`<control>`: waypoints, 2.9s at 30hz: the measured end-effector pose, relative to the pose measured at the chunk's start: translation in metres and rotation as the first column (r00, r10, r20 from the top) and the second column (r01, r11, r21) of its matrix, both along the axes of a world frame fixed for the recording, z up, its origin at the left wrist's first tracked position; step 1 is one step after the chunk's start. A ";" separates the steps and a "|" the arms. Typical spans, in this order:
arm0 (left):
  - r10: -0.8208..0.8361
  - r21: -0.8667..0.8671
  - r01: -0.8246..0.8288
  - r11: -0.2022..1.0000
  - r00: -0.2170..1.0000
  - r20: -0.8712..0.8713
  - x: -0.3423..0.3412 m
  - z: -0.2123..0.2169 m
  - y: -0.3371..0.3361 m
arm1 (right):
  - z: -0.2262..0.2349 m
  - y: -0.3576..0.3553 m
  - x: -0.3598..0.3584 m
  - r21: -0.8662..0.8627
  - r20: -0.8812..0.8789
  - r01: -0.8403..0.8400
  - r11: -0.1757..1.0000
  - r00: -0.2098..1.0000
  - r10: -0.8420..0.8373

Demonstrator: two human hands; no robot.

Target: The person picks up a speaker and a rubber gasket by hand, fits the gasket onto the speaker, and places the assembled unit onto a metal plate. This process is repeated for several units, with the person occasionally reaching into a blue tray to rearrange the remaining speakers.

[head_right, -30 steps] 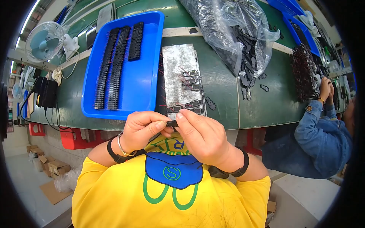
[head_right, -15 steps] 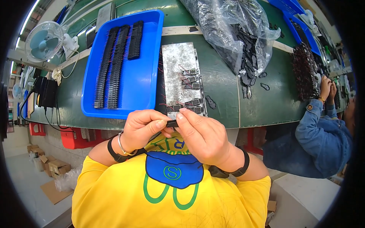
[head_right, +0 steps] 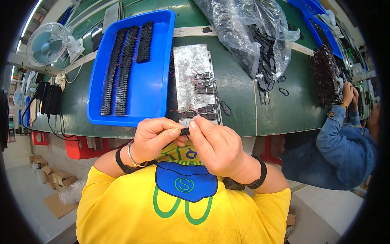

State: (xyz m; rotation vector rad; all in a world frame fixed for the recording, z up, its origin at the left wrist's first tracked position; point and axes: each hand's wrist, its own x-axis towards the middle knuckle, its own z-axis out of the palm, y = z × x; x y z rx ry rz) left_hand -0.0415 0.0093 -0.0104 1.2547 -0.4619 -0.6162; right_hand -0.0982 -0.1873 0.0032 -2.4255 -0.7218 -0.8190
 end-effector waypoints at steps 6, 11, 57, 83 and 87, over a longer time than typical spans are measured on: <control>0.043 0.016 -0.047 0.999 0.976 0.213 -0.001 -0.001 0.000 | -0.002 0.001 0.001 -0.013 0.041 -0.002 1.000 0.999 0.002; 0.065 0.136 -0.141 0.981 0.889 0.453 0.001 0.003 -0.002 | -0.003 0.004 0.004 0.006 0.049 -0.014 1.000 0.999 0.014; -0.039 0.101 -0.058 0.993 0.651 0.758 0.021 0.007 -0.006 | -0.021 -0.012 0.016 0.551 -0.089 -0.258 0.794 0.927 0.363; -0.047 0.089 -0.010 0.996 0.791 0.610 0.018 0.001 -0.008 | -0.010 -0.017 0.016 0.466 -0.180 -0.254 0.848 0.911 0.371; -0.006 0.020 -0.004 1.000 0.857 0.516 0.018 -0.001 -0.009 | -0.015 -0.012 0.016 0.511 -0.184 -0.232 0.828 0.911 0.369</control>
